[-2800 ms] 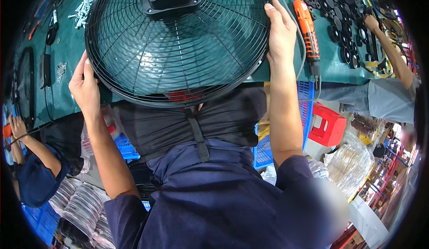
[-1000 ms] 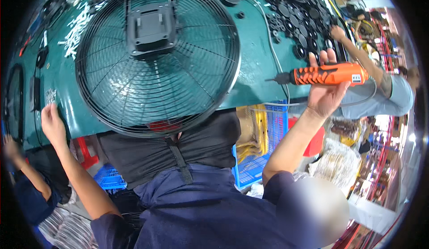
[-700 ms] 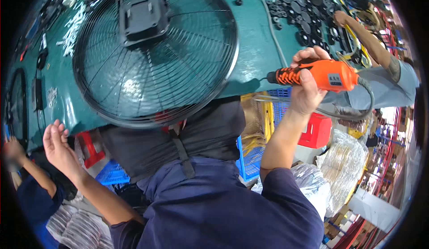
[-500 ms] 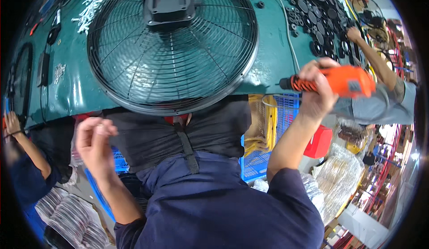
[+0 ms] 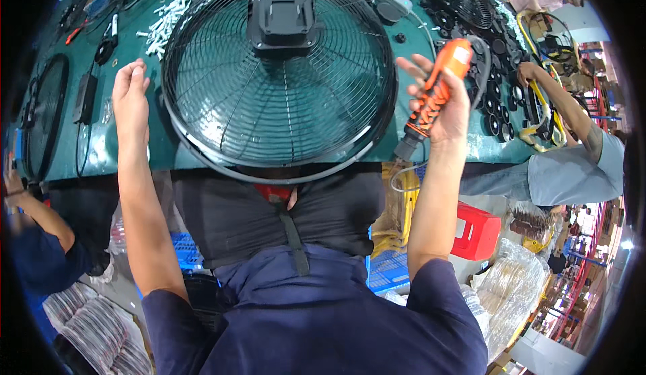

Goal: Assembling the metal grill and components of an industrial electric fan.

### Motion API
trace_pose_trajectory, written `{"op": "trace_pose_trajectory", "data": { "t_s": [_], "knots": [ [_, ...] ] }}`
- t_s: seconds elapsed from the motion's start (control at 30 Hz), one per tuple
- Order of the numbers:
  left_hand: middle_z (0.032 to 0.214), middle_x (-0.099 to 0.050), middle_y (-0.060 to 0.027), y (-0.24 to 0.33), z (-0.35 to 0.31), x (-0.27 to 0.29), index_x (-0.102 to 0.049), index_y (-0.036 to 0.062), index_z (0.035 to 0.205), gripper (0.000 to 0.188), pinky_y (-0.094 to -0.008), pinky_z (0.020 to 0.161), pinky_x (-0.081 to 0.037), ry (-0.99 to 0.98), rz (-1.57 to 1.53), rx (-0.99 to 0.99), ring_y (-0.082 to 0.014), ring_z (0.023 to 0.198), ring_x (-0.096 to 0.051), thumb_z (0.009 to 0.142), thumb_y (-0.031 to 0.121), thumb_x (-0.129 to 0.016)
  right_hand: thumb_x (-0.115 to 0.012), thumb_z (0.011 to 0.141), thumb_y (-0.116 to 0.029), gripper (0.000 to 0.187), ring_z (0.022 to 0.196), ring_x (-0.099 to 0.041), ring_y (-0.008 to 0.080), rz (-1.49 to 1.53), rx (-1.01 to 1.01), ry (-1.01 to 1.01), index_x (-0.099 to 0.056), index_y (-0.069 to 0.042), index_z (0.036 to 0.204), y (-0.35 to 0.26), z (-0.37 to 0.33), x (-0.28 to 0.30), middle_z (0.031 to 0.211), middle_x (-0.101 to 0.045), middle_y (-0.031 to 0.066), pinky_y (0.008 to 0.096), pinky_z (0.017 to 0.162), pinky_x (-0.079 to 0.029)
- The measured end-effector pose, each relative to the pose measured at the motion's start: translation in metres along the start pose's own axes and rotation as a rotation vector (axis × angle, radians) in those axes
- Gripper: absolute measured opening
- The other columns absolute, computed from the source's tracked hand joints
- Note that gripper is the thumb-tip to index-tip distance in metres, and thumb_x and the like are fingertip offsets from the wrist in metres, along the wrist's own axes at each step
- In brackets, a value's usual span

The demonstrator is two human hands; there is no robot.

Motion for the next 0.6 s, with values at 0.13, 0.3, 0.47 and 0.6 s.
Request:
{"op": "trace_pose_trajectory", "data": {
  "t_s": [0.13, 0.3, 0.47, 0.6],
  "knots": [
    [0.132, -0.060, -0.0122, -0.032, 0.018, -0.022, -0.058, -0.0006, 0.125, 0.031, -0.0323, 0.108, -0.039, -0.062, -0.197, 0.155, -0.0207, 0.127, -0.053, 0.105, 0.022, -0.051, -0.063, 0.093, -0.034, 0.055, 0.079, -0.071, 0.0275, -0.204, 0.002, 0.164, -0.053, 0.003, 0.133, 0.006, 0.015, 0.014, 0.126, -0.057, 0.0151, 0.0342, 0.058, -0.059],
    [0.135, -0.059, -0.0143, -0.028, 0.017, -0.039, -0.058, -0.0029, 0.123, 0.029, -0.0330, 0.112, -0.033, -0.105, -0.088, 0.030, -0.0199, 0.128, -0.051, 0.105, 0.018, -0.050, -0.064, 0.094, -0.031, 0.054, 0.072, -0.071, 0.0257, -0.247, -0.023, 0.178, -0.052, 0.004, 0.133, 0.016, 0.015, 0.007, 0.127, -0.057, 0.0145, 0.0333, 0.054, -0.060],
    [0.135, -0.061, -0.0108, -0.026, 0.011, -0.043, -0.060, -0.0014, 0.122, 0.028, -0.0309, 0.112, -0.033, -0.057, -0.122, 0.034, -0.0167, 0.127, -0.051, 0.105, 0.017, -0.048, -0.065, 0.093, -0.027, 0.054, 0.066, -0.072, 0.0252, -0.320, 0.035, 0.196, -0.049, 0.007, 0.132, 0.021, 0.010, -0.004, 0.115, -0.061, 0.0165, 0.0310, 0.050, -0.061],
    [0.135, -0.060, -0.0152, -0.022, 0.006, -0.044, -0.060, 0.0000, 0.116, 0.023, -0.0322, 0.113, -0.032, -0.042, -0.136, 0.018, -0.0184, 0.127, -0.050, 0.105, 0.017, -0.050, -0.065, 0.093, -0.027, 0.053, 0.065, -0.072, 0.0242, -0.289, 0.016, 0.189, -0.050, 0.007, 0.131, 0.026, 0.009, -0.012, 0.112, -0.062, 0.0162, 0.0313, 0.050, -0.060]
  ]
}}
Point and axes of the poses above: each hand's wrist, its own z-axis towards the middle knuckle, its own x-axis out of the back of the hand, y = z × x, the point moved 4 cm from there along z, towards the middle knuckle
